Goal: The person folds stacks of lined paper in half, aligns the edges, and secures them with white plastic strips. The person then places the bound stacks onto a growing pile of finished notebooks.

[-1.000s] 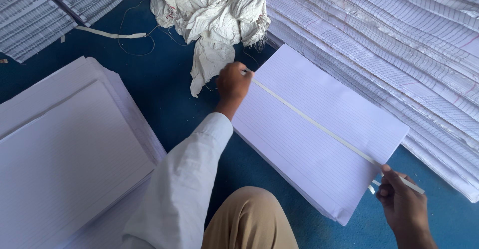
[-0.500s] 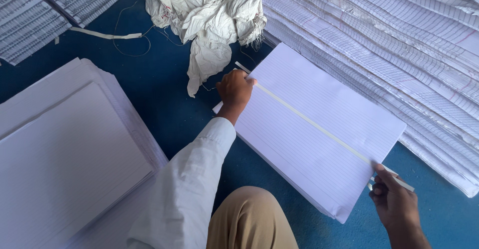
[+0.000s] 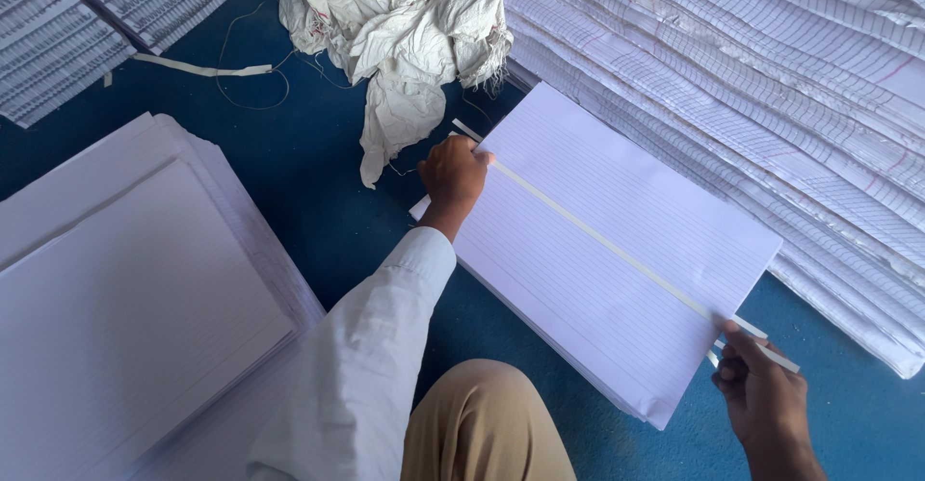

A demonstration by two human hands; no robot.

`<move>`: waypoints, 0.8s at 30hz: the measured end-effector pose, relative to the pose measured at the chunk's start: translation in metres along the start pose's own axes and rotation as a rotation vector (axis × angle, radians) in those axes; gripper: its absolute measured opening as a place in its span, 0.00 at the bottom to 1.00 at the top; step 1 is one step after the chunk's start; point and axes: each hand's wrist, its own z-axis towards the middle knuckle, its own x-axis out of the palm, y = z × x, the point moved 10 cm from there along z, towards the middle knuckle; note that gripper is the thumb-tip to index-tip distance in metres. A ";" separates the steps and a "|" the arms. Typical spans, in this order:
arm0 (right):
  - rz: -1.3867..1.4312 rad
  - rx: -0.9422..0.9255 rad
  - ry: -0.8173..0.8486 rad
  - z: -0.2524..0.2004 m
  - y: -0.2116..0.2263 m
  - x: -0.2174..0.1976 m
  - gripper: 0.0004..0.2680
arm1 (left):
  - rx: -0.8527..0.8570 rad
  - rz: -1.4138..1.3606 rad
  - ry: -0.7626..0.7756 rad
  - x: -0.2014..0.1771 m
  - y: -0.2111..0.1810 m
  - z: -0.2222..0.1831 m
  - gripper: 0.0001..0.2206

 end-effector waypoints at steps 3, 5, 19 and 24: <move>-0.041 0.039 -0.028 0.001 -0.008 -0.002 0.12 | -0.043 -0.037 0.019 0.001 0.004 0.001 0.12; -0.023 0.075 -0.031 0.001 -0.014 0.000 0.15 | -0.095 -0.062 0.051 0.003 0.008 0.002 0.12; -0.912 -0.020 -0.221 -0.018 0.041 -0.019 0.33 | -0.115 -0.007 0.073 0.004 0.006 0.004 0.09; -1.202 0.009 -0.109 0.006 0.054 -0.014 0.33 | -0.133 -0.018 0.084 0.005 0.007 0.003 0.09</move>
